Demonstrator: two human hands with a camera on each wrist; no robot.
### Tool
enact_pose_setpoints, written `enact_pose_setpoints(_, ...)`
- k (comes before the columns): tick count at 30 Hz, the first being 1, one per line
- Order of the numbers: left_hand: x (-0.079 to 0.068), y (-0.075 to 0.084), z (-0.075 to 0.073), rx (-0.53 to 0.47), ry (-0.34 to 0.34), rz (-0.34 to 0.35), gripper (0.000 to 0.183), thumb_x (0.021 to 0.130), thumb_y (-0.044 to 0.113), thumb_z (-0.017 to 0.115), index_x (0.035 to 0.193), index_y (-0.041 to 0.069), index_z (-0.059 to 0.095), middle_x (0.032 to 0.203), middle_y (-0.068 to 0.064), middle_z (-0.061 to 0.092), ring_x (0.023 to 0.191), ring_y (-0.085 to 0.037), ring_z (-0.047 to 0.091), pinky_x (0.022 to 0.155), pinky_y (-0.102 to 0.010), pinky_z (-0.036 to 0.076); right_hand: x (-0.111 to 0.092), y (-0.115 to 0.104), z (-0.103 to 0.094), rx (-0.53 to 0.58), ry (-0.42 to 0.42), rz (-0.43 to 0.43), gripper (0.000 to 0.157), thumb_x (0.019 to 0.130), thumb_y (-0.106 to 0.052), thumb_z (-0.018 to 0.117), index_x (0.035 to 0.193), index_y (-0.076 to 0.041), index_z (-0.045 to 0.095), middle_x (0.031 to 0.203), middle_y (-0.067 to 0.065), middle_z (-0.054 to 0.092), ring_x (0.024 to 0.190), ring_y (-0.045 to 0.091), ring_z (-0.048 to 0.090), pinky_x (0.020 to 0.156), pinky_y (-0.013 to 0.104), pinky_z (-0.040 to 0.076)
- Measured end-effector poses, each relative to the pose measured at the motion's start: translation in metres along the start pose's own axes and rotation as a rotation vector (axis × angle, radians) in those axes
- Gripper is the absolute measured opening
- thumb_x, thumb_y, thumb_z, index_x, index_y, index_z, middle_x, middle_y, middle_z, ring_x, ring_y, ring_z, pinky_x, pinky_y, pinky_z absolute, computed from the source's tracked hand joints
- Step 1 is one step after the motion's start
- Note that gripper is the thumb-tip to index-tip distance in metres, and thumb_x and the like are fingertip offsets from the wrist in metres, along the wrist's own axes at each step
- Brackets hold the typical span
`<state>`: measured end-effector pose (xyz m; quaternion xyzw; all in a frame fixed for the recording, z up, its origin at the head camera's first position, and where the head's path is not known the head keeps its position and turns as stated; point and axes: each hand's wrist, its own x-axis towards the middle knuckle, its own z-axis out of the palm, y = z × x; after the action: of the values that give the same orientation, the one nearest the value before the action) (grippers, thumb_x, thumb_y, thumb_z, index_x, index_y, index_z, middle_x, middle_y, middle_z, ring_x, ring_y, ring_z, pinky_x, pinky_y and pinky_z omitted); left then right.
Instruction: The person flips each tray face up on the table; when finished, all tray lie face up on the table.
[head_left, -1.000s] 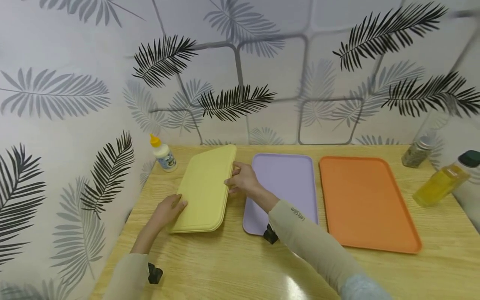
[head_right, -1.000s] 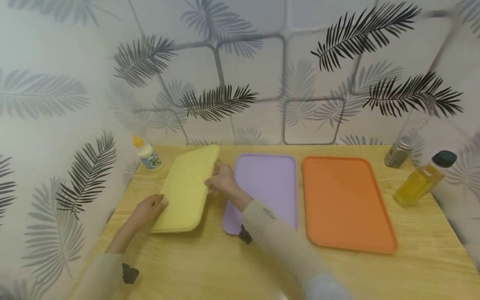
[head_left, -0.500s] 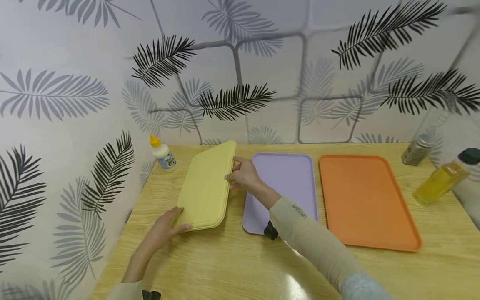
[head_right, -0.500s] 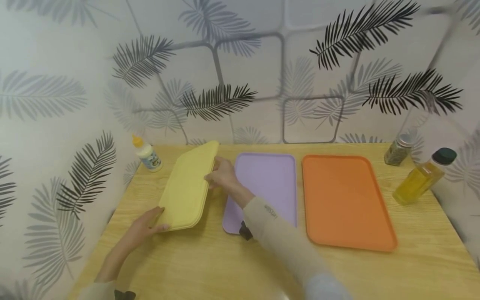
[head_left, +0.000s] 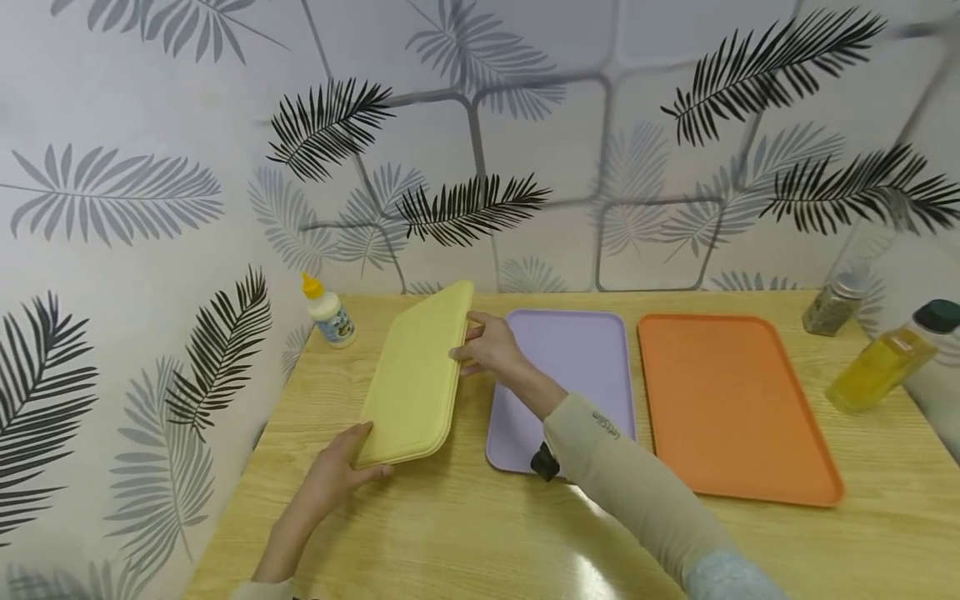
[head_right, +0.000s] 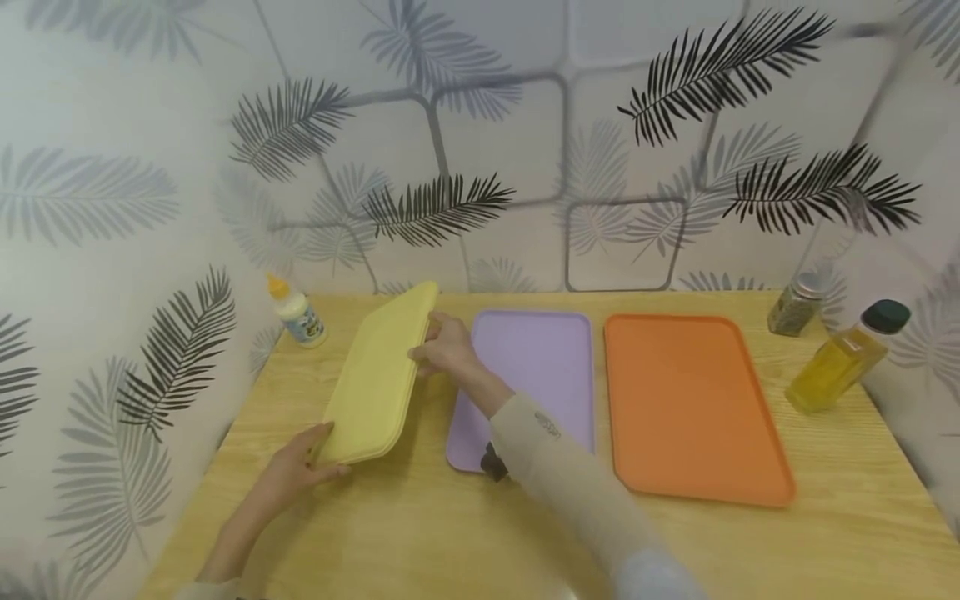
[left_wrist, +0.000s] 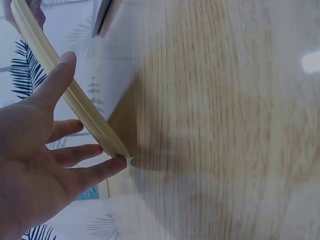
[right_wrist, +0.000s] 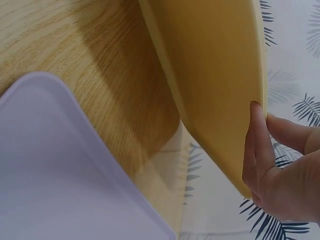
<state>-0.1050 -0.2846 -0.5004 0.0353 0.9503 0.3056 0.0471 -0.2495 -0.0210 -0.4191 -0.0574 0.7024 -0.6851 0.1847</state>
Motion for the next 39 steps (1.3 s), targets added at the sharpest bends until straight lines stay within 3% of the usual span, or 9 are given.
enact_pose_setpoints(5,-0.002,0.004,0.003,-0.024,0.017,0.022,0.081,0.081,0.034,0.077,0.142,-0.005,0.041,0.144,-0.03,0.038,0.131,-0.048,0.038,0.105,-0.056,0.037,-0.001,-0.006,-0.003,0.031,-0.017,-0.021,0.078,0.081,0.011,0.069,0.148,0.002,0.03,0.111,0.019,0.048,0.075,0.019,0.061,0.065,0.035,0.06)
enact_pose_setpoints(11,-0.009,0.014,0.007,-0.149,0.01,-0.002,0.075,0.084,0.03,0.076,0.142,-0.002,0.041,0.145,-0.029,0.038,0.12,-0.049,0.049,0.091,-0.047,0.053,-0.006,-0.017,-0.002,0.051,-0.035,-0.037,0.076,0.082,0.01,0.069,0.148,-0.003,0.033,0.115,0.019,0.048,0.081,0.022,0.063,0.068,0.036,0.06)
enact_pose_setpoints(23,-0.027,0.043,0.013,-0.27,0.047,-0.003,0.065,0.089,0.013,0.07,0.146,0.008,0.04,0.144,-0.031,0.037,0.115,-0.051,0.053,0.08,-0.042,0.058,-0.011,-0.036,0.01,0.117,-0.046,-0.063,0.074,0.083,0.008,0.069,0.148,-0.007,0.037,0.122,0.018,0.048,0.085,0.024,0.064,0.068,0.036,0.06)
enact_pose_setpoints(33,-0.039,0.071,0.019,-0.372,0.185,0.061,0.067,0.084,-0.007,0.067,0.145,0.006,0.042,0.141,-0.025,0.045,0.113,-0.048,0.056,0.078,-0.032,0.058,-0.014,-0.047,0.022,0.196,-0.043,-0.061,0.075,0.083,0.011,0.068,0.148,-0.008,0.037,0.123,0.019,0.048,0.083,0.027,0.066,0.068,0.036,0.06)
enact_pose_setpoints(39,-0.043,0.089,0.015,-0.311,0.297,0.18,0.078,0.083,-0.011,0.067,0.15,0.01,0.033,0.128,-0.029,0.055,0.106,-0.043,0.061,0.071,-0.025,0.058,-0.015,-0.052,0.029,0.239,-0.028,-0.051,0.083,0.081,0.014,0.068,0.151,-0.009,0.03,0.121,0.019,0.048,0.088,0.031,0.067,0.069,0.037,0.06)
